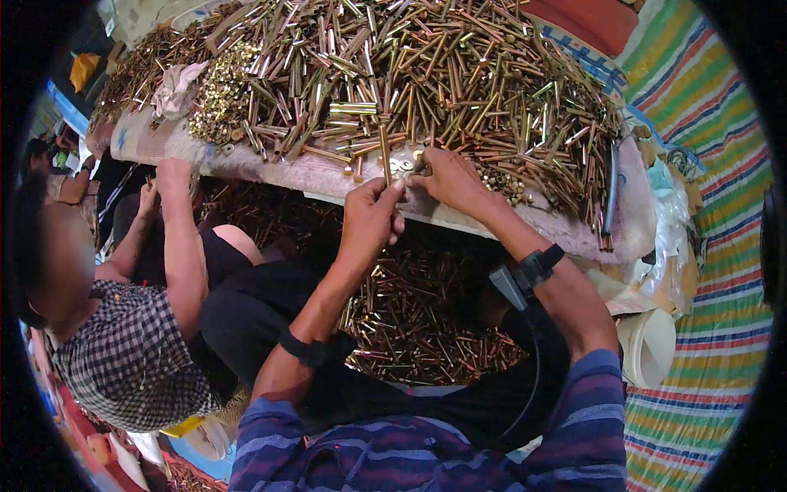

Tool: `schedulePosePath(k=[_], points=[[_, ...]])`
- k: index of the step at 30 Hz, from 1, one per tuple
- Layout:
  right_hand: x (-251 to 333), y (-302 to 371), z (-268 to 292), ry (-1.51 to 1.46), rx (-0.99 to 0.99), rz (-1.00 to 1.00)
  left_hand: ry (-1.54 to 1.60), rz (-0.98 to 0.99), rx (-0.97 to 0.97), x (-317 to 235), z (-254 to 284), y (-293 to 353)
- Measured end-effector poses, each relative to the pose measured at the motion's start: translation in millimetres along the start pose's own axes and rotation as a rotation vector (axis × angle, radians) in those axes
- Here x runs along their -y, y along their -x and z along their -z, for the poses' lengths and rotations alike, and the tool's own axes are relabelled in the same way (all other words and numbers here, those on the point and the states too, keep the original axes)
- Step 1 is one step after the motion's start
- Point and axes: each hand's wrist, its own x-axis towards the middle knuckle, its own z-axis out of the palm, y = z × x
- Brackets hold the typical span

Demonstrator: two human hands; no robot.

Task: The person sits cross-legged on the floor and assembles small brass-colored metal tubes and washers by hand. They pick up a tube, insert a washer, and place the assembled unit on a nearby pile. Another person is visible working alongside them.

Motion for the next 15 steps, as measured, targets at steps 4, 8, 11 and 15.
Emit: schedulePosePath(k=[4, 8, 11, 15], points=[[-0.5, 6.5, 10.6, -0.116, 0.003, 0.014, -0.011, 0.070, 0.057, 6.1, 1.4, -1.6], [-1.8, 23.4, 47.7, -0.477, 0.116, -0.135, -0.150, 0.105, 0.142, 16.4, -5.6, 1.7], [-0.9, 38.9, 78.9, -0.656, 0.147, -0.247, -0.166, 0.148, 0.254, 26.4, -13.3, 6.1], [-2.4, 64.4, 98.5, -0.751, 0.146, -0.286, -0.318, 0.056, 0.349, 37.2, -24.2, 14.2]])
